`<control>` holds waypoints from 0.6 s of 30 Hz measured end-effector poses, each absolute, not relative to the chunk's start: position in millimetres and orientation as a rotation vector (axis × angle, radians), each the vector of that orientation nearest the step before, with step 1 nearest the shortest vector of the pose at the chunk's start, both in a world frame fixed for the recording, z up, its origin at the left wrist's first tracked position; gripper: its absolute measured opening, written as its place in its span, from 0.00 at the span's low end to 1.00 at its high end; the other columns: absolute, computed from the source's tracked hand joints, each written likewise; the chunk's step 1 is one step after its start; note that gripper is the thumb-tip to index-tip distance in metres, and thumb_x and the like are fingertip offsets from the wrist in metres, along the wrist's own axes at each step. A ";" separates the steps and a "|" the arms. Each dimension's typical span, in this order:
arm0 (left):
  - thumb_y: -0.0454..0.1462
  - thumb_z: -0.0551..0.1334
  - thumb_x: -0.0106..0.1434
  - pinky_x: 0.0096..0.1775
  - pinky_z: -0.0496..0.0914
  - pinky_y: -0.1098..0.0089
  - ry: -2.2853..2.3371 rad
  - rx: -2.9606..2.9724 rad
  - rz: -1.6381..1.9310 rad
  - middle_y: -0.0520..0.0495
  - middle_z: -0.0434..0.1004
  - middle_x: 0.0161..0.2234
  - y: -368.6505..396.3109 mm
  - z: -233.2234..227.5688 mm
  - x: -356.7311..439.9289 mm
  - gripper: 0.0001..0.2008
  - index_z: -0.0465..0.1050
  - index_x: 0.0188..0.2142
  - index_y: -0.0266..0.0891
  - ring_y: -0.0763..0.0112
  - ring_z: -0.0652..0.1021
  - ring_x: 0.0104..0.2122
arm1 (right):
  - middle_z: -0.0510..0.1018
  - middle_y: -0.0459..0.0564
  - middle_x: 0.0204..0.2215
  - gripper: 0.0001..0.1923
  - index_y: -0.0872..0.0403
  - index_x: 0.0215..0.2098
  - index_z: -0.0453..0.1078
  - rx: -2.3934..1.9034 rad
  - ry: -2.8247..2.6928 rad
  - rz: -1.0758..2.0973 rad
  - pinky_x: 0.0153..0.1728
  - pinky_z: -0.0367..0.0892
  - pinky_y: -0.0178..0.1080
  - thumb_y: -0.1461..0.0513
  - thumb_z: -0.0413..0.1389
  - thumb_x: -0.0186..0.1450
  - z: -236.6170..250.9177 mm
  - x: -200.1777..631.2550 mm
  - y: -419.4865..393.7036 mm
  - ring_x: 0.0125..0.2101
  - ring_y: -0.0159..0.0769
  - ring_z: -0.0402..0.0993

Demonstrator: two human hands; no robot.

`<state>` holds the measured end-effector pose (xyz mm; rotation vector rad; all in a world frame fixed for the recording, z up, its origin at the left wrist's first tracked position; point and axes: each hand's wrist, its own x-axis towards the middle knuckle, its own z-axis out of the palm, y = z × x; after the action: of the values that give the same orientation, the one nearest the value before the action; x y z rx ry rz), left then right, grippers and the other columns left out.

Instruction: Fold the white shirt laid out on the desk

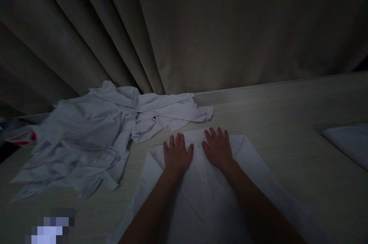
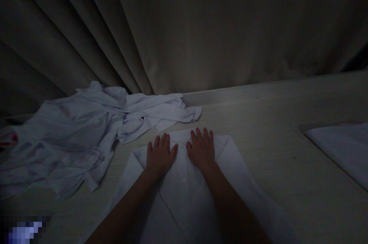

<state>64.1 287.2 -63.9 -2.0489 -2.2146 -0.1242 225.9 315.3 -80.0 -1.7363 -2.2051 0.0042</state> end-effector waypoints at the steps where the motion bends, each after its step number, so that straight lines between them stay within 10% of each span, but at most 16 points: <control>1: 0.53 0.36 0.64 0.61 0.47 0.45 -2.224 -2.053 -0.124 0.41 0.52 0.65 287.7 -63.1 64.5 0.36 0.50 0.63 0.33 0.48 0.52 0.64 | 0.58 0.54 0.63 0.27 0.54 0.62 0.57 -1.719 -2.216 0.012 0.61 0.34 0.57 0.53 0.42 0.67 -79.8 226.5 315.6 0.63 0.53 0.45; 18: 0.60 0.37 0.60 0.60 0.46 0.43 -2.332 -1.977 -0.146 0.37 0.51 0.65 292.9 -62.9 77.8 0.43 0.52 0.63 0.30 0.41 0.51 0.64 | 0.68 0.62 0.54 0.29 0.61 0.56 0.61 -1.522 -2.133 0.062 0.58 0.52 0.48 0.51 0.51 0.63 -81.6 234.7 325.4 0.57 0.48 0.58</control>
<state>77.8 292.9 -62.9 -1.9768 -2.3320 -0.1458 234.7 325.4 -81.6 -1.5224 -2.1331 0.0620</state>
